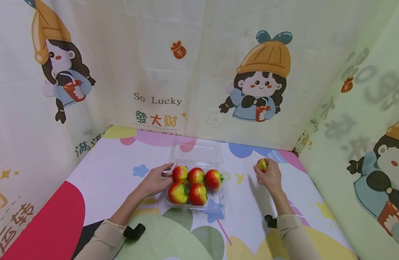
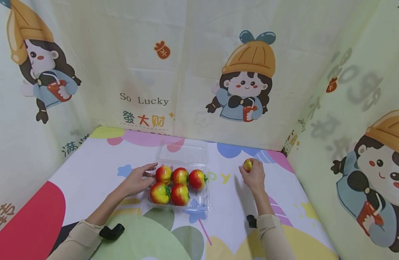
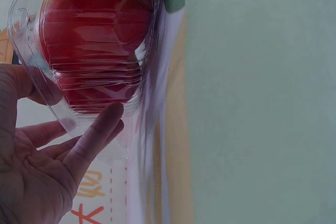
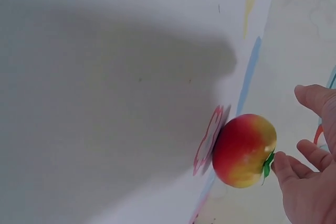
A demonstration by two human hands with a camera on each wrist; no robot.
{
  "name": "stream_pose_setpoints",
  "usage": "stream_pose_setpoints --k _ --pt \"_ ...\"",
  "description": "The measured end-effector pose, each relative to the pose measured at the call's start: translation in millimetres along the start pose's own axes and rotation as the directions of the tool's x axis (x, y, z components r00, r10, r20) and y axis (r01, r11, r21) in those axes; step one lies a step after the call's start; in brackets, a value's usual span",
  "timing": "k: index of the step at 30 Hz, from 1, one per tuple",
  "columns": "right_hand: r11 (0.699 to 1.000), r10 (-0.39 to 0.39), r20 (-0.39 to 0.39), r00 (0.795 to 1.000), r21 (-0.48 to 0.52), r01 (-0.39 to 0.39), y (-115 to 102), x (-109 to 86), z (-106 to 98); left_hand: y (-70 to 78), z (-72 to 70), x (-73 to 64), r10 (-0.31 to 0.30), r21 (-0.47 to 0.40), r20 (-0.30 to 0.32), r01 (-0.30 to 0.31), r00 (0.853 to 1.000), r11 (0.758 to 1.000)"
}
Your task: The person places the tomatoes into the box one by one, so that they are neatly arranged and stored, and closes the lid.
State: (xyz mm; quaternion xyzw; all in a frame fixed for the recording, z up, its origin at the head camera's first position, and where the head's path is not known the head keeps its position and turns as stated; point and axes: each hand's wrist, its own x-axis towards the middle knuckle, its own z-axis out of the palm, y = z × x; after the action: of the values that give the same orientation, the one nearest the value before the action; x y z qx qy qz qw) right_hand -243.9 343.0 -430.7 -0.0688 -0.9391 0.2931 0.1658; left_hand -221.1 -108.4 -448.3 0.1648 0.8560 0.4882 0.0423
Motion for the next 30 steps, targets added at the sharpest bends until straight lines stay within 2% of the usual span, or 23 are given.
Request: stream_pose_setpoints --k 7,15,19,26,30 --pt "0.999 0.036 0.031 0.999 0.008 -0.036 2 3.6 0 0.7 0.5 0.3 -0.022 -0.004 0.0 0.022 1.0 1.0" --pt "1.0 0.011 0.017 1.0 0.0 -0.011 6 6.1 -1 0.6 0.9 0.5 -0.025 -0.002 -0.006 0.025 1.0 1.0" --pt "1.0 0.026 0.019 0.999 0.013 -0.027 6 8.6 -2 0.6 1.1 0.6 -0.025 0.001 -0.007 0.025 1.0 1.0" --pt "1.0 -0.016 0.02 1.0 0.016 0.016 7 11.8 -5 0.9 1.1 0.5 -0.032 -0.005 -0.007 0.032 0.999 0.999" --pt "1.0 -0.017 0.034 0.999 0.014 0.016 8 13.4 -5 1.2 1.0 0.2 -0.033 -0.006 -0.009 0.033 0.999 0.999"
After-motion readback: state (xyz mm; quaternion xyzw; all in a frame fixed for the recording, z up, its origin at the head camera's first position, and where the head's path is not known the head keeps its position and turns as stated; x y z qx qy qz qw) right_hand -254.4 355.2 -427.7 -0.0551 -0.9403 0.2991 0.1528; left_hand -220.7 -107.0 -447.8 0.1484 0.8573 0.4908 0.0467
